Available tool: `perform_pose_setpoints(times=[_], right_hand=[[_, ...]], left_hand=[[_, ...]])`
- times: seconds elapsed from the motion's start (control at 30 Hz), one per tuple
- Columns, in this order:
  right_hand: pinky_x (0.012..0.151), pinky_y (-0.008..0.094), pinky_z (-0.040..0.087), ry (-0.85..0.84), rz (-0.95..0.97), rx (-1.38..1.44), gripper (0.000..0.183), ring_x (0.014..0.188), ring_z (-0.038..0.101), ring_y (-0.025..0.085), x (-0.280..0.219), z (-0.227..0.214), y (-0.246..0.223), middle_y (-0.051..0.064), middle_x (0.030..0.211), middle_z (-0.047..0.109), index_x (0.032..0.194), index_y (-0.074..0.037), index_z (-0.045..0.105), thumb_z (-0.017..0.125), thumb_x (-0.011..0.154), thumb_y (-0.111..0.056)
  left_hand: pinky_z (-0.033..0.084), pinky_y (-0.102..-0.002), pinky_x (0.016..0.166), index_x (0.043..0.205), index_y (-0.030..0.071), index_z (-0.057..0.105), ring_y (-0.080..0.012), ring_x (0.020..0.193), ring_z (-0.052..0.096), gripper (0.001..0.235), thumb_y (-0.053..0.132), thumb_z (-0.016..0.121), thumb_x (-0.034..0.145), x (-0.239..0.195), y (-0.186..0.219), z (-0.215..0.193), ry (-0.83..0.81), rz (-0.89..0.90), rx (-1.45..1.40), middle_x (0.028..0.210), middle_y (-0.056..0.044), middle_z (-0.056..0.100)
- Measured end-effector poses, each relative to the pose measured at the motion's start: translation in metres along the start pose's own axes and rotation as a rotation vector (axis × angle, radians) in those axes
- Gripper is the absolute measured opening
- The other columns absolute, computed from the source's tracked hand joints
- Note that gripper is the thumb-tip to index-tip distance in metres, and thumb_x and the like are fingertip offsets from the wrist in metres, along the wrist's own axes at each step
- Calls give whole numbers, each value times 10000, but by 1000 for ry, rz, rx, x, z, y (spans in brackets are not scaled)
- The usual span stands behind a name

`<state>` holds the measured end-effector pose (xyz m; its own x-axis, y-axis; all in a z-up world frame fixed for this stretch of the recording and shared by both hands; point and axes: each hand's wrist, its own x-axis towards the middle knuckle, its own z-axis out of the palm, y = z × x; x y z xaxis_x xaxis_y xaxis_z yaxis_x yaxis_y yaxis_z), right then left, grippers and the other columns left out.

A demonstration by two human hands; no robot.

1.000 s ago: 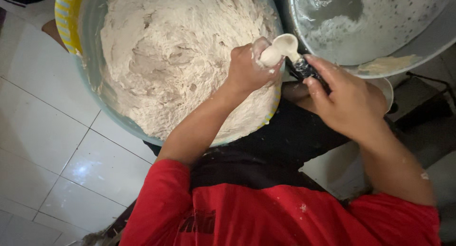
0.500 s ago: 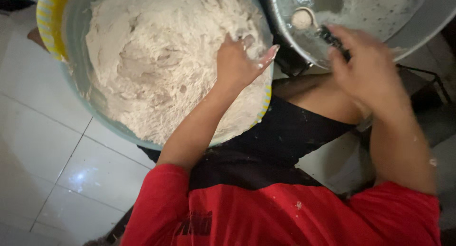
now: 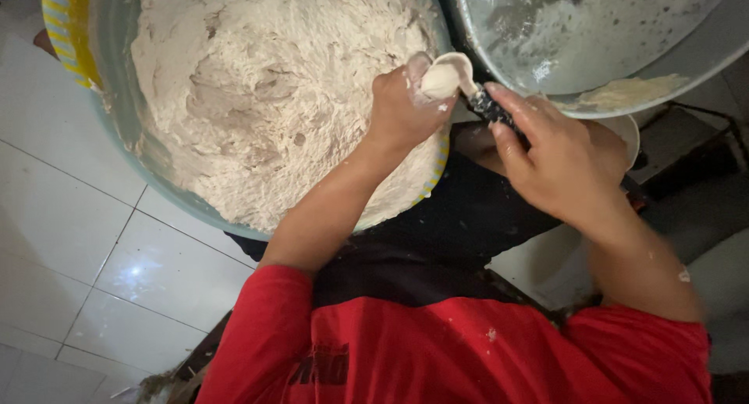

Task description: The person scoops dough from a large blue basin using a white plastic scoop and transfers it into a metal colander. The person repeatedly scoops and deposits the dough, occasionally using their hand to assist in moving the sticky mixture.

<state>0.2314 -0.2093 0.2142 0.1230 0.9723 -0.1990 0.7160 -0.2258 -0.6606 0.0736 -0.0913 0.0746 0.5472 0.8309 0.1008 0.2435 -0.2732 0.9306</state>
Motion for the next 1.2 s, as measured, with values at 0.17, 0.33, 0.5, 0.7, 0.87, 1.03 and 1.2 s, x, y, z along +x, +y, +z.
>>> perform_pose_setpoints(times=[0.17, 0.33, 0.5, 0.7, 0.87, 1.03, 1.2], right_hand=[[636, 374, 514, -244, 469, 452, 473, 738, 632, 300, 2, -1, 6, 178, 1025, 756, 1515, -97, 615, 607, 1044, -140], [787, 326, 544, -39, 190, 202, 431, 931, 708, 228, 0, -21, 26, 163, 1089, 721, 1504, -24, 583, 606, 1080, -95], [949, 409, 566, 98, -58, -343, 375, 1094, 720, 327, 15, -34, 45, 225, 1230, 721, 1425, 11, 630, 675, 1063, -72], [890, 401, 554, 56, 240, 33, 377, 1047, 706, 316, 6, -34, 34, 208, 1185, 708, 1417, -16, 612, 627, 1077, -178], [744, 395, 535, -73, 79, -76, 437, 861, 690, 274, -1, -10, 9, 186, 1065, 725, 1445, -21, 614, 679, 1023, -119], [678, 276, 515, -94, 95, 192, 415, 790, 660, 127, 1, 1, 2, 93, 1034, 739, 1436, -28, 576, 624, 1030, -97], [546, 259, 452, -194, 367, 440, 445, 607, 559, 106, -1, -12, 19, 90, 830, 677, 1496, -76, 594, 592, 1053, -119]], left_hand=[[568, -430, 716, 919, 110, 682, -334, 835, 743, 270, 298, 874, 892, 1, 2, 3, -90, -109, 143, 841, -130, 736], [550, -502, 700, 885, 55, 733, -420, 839, 682, 475, 423, 923, 651, 10, 6, -4, 45, 53, 520, 826, -205, 712], [560, -471, 675, 887, 7, 723, -421, 795, 665, 496, 440, 924, 752, 6, 5, -2, 0, -45, 385, 846, -253, 677], [560, -429, 668, 846, 56, 618, -373, 721, 694, 341, 291, 865, 849, -1, 4, 3, 104, -71, 71, 754, -148, 686], [595, -354, 663, 949, 71, 593, -296, 743, 760, 320, 247, 838, 839, -2, 2, 7, 70, 32, -144, 820, -126, 726], [594, -414, 691, 1005, 86, 717, -327, 774, 745, 351, 224, 864, 719, 2, 2, 4, -33, -64, 95, 816, -138, 725], [552, -523, 736, 932, 49, 757, -374, 735, 704, 468, 403, 899, 661, 16, 9, -9, -43, -35, 394, 775, -160, 717]])
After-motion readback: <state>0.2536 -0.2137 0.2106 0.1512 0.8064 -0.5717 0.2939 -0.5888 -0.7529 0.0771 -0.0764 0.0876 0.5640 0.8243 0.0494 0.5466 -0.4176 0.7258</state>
